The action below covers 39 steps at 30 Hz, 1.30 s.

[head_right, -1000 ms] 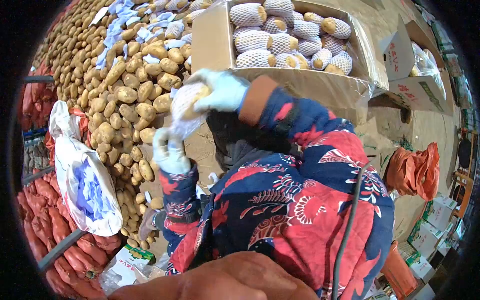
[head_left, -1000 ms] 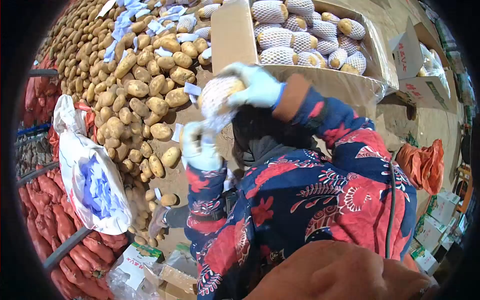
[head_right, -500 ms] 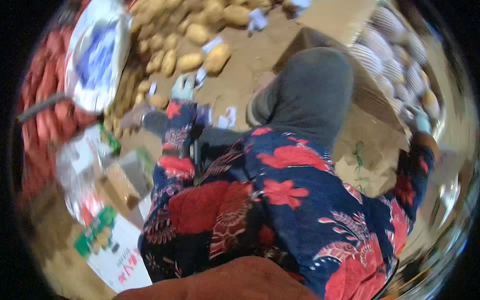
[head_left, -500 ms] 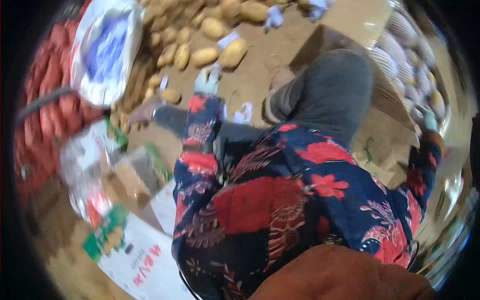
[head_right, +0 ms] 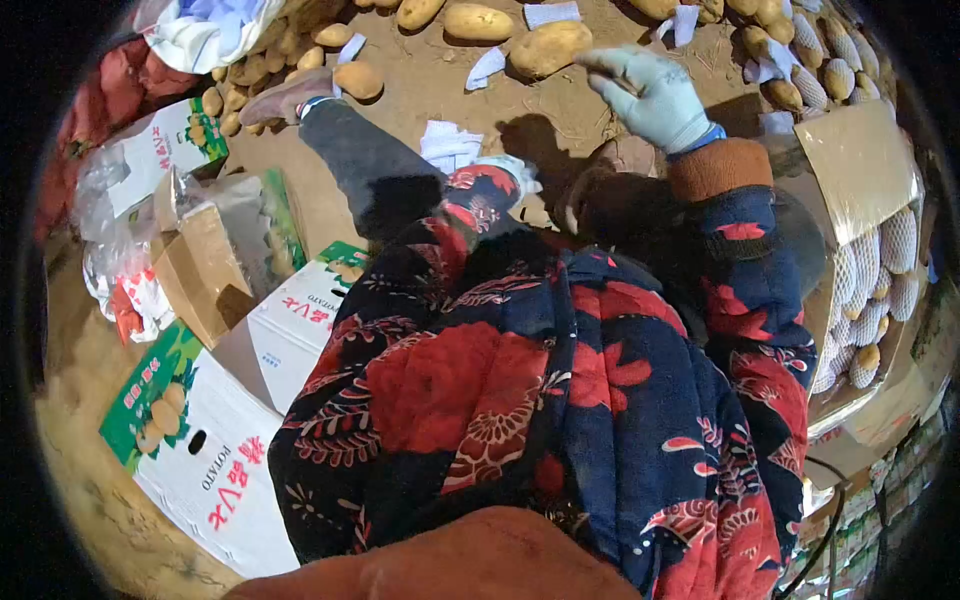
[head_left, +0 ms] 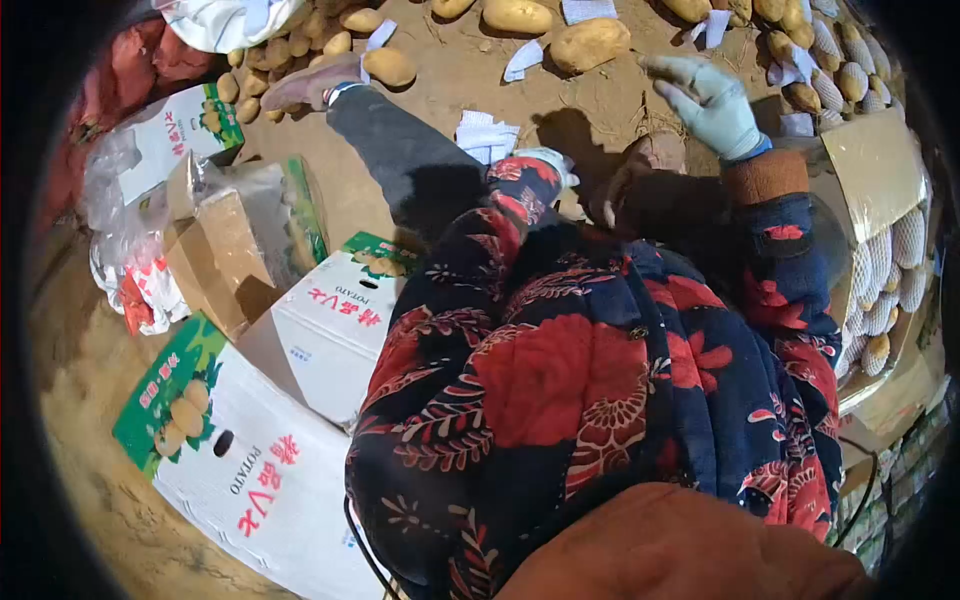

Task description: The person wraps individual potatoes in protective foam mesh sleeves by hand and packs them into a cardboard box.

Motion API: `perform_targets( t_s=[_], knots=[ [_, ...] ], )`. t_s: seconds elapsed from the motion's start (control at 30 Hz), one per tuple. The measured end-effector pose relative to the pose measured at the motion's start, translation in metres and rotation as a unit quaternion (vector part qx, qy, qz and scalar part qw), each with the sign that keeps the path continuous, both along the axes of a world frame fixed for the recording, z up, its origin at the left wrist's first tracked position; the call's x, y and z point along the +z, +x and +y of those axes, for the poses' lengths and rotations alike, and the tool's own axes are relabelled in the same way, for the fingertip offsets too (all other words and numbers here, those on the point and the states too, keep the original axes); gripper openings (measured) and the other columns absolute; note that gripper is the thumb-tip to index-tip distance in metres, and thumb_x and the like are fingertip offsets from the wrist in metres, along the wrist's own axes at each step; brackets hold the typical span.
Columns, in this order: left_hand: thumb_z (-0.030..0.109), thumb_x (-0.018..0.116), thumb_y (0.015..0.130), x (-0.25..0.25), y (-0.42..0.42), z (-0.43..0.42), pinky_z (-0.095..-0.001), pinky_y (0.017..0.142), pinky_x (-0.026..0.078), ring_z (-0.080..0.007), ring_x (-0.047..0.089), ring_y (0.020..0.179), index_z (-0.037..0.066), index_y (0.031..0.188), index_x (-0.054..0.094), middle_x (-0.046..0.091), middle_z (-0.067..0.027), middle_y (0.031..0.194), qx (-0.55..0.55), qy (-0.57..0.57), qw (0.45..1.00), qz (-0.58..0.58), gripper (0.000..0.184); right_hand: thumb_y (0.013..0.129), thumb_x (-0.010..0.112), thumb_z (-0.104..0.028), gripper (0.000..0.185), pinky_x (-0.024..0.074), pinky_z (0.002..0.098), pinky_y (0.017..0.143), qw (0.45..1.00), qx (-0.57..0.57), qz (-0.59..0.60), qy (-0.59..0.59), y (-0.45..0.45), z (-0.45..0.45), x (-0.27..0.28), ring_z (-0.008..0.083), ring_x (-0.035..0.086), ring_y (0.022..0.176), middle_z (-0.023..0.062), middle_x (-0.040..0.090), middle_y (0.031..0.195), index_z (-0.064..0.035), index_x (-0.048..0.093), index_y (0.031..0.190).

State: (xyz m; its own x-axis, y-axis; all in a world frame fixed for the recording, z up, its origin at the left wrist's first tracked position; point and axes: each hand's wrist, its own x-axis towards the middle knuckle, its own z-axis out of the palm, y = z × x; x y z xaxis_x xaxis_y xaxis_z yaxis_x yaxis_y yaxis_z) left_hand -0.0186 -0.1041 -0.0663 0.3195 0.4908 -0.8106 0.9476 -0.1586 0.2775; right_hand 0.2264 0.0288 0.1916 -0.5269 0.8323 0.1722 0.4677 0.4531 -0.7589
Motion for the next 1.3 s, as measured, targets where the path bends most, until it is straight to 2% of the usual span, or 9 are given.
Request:
perform_targets(
  t_s=[0.23,0.37,0.6,0.73,0.8,0.9,0.97,1.1,1.3],
  knots=[
    [0.026,0.056,0.077,0.065,0.027,0.018,-0.042,0.068,0.05,-0.0274,0.064,0.082,0.015,0.087,0.068,0.068,-0.0062,0.087,-0.014,0.059,0.998,-0.01,0.019,0.082,0.058,-0.016,0.025,0.0482,0.0282,0.075,0.976,-0.057,0.045,-0.206,0.003,-0.008,-0.022,0.0184,0.063,0.084,0.0114,0.065,0.095,-0.008,0.062,0.105],
    [0.034,0.059,0.074,0.105,0.014,0.037,-0.0392,0.068,0.049,-0.0312,0.062,0.082,0.011,0.095,0.061,0.064,-0.0138,0.09,0.319,0.031,0.923,-0.211,0.031,0.077,0.058,-0.017,0.027,0.0476,0.0379,0.077,0.988,0.012,-0.143,-0.061,-0.004,-0.008,-0.018,0.0302,0.059,0.087,0.0126,0.062,0.094,-0.0144,0.061,0.104],
    [0.024,0.071,0.074,0.231,0.041,0.046,-0.0301,0.062,0.046,-0.0138,0.057,0.068,0.002,0.089,0.06,0.063,-0.0097,0.079,0.4,0.203,0.837,-0.313,0.029,0.068,0.066,-0.017,0.009,0.0443,0.0368,0.075,0.961,0.096,-0.235,0.104,-0.029,-0.027,-0.025,0.0249,0.054,0.084,0.0052,0.058,0.082,-0.0114,0.06,0.072],
    [0.031,0.067,0.08,0.204,0.023,0.053,-0.0281,0.07,0.048,-0.0154,0.06,0.077,-0.002,0.099,0.055,0.062,-0.0086,0.088,0.578,-0.111,0.494,-0.64,0.041,0.071,0.067,-0.021,0.018,0.0445,0.0358,0.078,0.999,0.003,0.045,-0.015,-0.021,-0.026,-0.022,0.0238,0.056,0.087,0.0081,0.059,0.084,-0.0067,0.064,0.081],
    [0.029,0.067,0.08,0.214,0.031,0.053,-0.029,0.071,0.049,-0.017,0.06,0.078,-0.002,0.102,0.055,0.062,-0.0099,0.091,0.514,0.003,0.609,-0.604,0.04,0.071,0.07,-0.013,0.017,0.0439,0.0318,0.081,0.868,0.018,0.308,-0.39,-0.022,-0.03,-0.022,0.0171,0.055,0.092,0.0064,0.06,0.091,-0.0051,0.064,0.086],
    [0.025,0.067,0.08,0.22,0.033,0.069,-0.0334,0.072,0.052,-0.0223,0.062,0.082,-0.002,0.11,0.052,0.061,-0.0133,0.1,0.337,0.13,0.757,-0.545,0.043,0.074,0.071,-0.008,0.019,0.0445,0.0264,0.08,0.884,0.038,0.294,-0.362,-0.026,-0.026,-0.056,0.0102,0.056,0.084,0.0065,0.061,0.1,-0.0005,0.064,0.09],
    [0.027,0.067,0.079,0.217,0.041,0.076,-0.0365,0.075,0.053,-0.0248,0.063,0.085,-0.004,0.111,0.051,0.061,-0.0151,0.101,0.486,0.022,0.51,-0.709,0.047,0.075,0.07,-0.01,0.017,0.0451,0.0259,0.077,0.875,-0.005,0.283,-0.392,-0.018,-0.026,-0.059,0.0102,0.056,0.079,0.0052,0.061,0.095,-0.0007,0.064,0.088],
    [0.026,0.042,0.087,0.209,0.04,0.096,-0.0385,0.097,0.039,-0.0253,0.045,0.115,-0.01,0.112,0.047,0.052,-0.0176,0.114,0.498,-0.294,0.391,-0.716,0.044,0.081,0.062,-0.012,0.015,0.0477,0.024,0.063,0.671,-0.044,0.461,-0.579,-0.021,-0.03,-0.024,0.0113,0.058,0.072,0.0018,0.062,0.082,-0.0029,0.062,0.093],
    [0.034,0.075,0.065,0.158,0.079,0.118,-0.0416,0.075,0.047,-0.0283,0.059,0.084,0.009,0.109,0.055,0.061,-0.013,0.088,0.413,0.132,0.844,-0.316,0.055,0.08,0.065,-0.015,0.023,0.05,0.0274,0.071,0.658,0.117,0.303,-0.679,-0.034,-0.067,0.021,0.0145,0.061,0.078,0.0056,0.065,0.09,-0.0019,0.063,0.099]
  ],
)
